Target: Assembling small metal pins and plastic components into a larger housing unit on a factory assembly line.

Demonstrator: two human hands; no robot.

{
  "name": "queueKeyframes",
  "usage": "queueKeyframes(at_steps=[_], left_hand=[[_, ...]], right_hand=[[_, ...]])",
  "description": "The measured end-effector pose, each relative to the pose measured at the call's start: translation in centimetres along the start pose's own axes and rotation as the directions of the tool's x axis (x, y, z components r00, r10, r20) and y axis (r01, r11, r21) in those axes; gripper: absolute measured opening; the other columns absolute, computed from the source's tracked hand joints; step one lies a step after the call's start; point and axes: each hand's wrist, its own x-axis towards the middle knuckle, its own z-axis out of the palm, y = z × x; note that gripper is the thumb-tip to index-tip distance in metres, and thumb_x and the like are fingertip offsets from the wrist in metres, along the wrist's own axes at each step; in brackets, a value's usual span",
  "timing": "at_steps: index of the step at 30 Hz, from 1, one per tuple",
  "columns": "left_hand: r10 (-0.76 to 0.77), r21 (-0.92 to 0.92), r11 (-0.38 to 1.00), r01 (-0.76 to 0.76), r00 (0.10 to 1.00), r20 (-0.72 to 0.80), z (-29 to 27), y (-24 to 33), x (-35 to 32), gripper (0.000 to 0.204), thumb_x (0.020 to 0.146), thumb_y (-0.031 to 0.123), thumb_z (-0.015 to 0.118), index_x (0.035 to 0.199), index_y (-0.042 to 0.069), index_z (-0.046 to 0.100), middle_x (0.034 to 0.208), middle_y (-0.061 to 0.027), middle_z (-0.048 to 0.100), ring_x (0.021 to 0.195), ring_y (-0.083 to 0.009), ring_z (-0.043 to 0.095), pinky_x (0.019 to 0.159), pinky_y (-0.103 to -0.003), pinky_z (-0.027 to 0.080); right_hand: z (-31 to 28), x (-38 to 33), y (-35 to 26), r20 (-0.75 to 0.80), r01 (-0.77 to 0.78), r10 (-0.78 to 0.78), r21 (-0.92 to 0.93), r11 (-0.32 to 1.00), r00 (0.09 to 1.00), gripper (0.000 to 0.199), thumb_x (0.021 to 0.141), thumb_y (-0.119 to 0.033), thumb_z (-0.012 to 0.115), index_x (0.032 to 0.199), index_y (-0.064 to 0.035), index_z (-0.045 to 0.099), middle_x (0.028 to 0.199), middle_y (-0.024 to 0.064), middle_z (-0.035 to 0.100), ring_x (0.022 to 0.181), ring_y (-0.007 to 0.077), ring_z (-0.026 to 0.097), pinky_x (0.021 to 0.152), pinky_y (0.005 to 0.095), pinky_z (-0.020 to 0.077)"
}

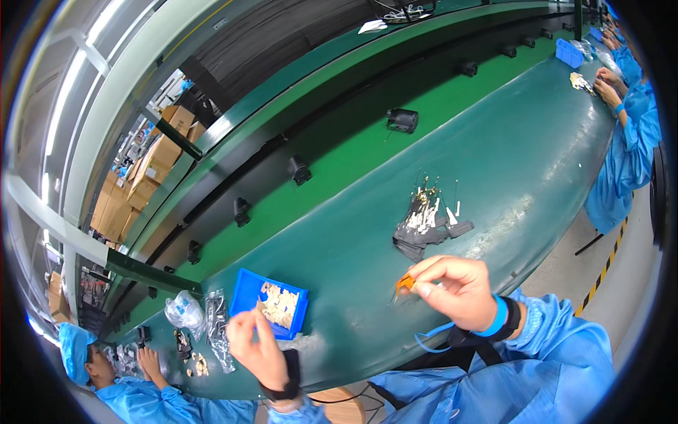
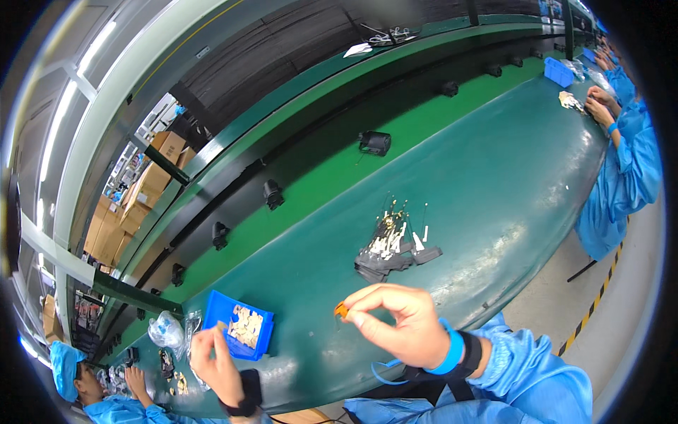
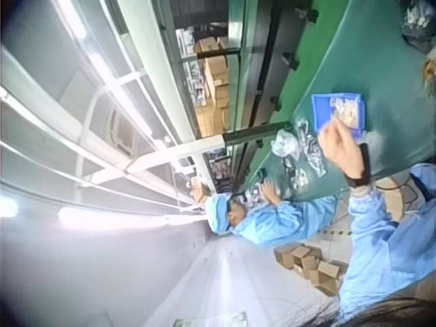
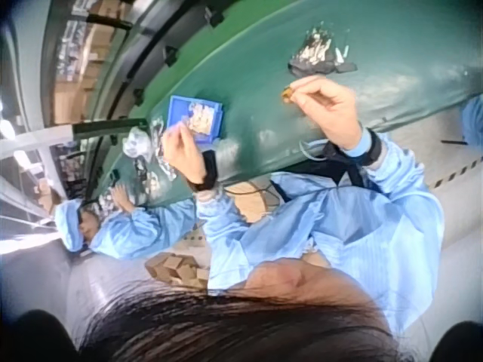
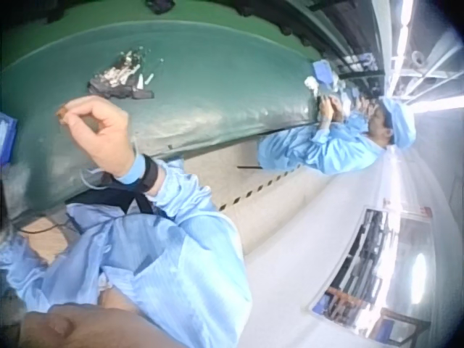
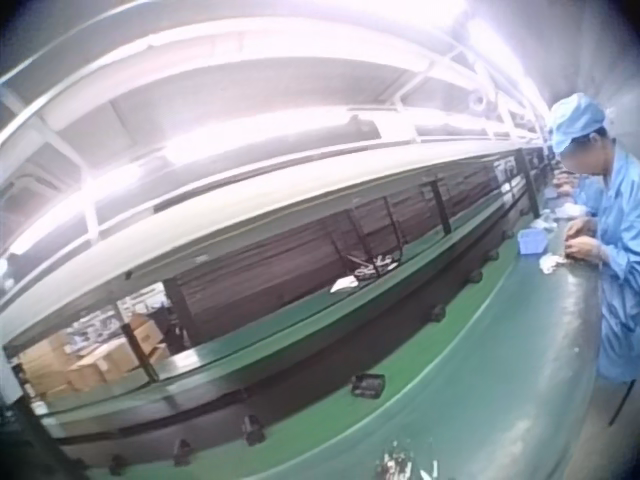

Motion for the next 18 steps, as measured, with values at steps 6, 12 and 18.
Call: queueKeyframes(at_steps=[6,12,18], left_hand=[[0.015,0.299,0.951,-0.084,0.974,0.226,-0.9,-7.3,3.2,0.006,0.073,0.007,0.066,0.073,0.003,0.061,0.075,-0.0098,0.055,0.074,-0.0268,0.052,0.065,-0.038,0.040],[-0.018,0.315,0.948,-0.049,0.978,0.207,0.0,-5.9,3.0,0.005,0.070,0.004,0.065,0.073,0.003,0.062,0.078,-0.0107,0.053,0.076,-0.0278,0.053,0.068,-0.039,0.041],[-0.113,-0.298,0.910,0.288,0.864,0.490,-0.6,0.9,1.1,0.014,0.082,0.012,0.061,0.083,-0.001,0.067,0.077,-0.0054,0.058,0.063,-0.0120,0.050,0.056,-0.026,0.038]], right_hand=[[-1.5,2.6,-2.5,0.218,0.337,-0.268,-0.411,0.847,0.938,0.007,0.072,0.002,0.063,0.079,0.0008,0.062,0.083,0.0118,0.066,0.077,0.0222,0.064,0.072,0.0314,0.0493],[-1.9,2.9,-2.5,0.351,0.510,-0.371,-0.577,0.638,0.860,0.011,0.069,0.000,0.066,0.079,-0.0019,0.062,0.081,0.0092,0.065,0.072,0.0235,0.062,0.071,0.0335,0.0494],[-1.6,2.8,-2.4,0.503,0.654,-0.427,-0.651,0.385,0.752,0.014,0.068,-0.005,0.067,0.081,-0.0043,0.063,0.086,0.0066,0.064,0.073,0.0196,0.061,0.073,0.0353,0.0494]])
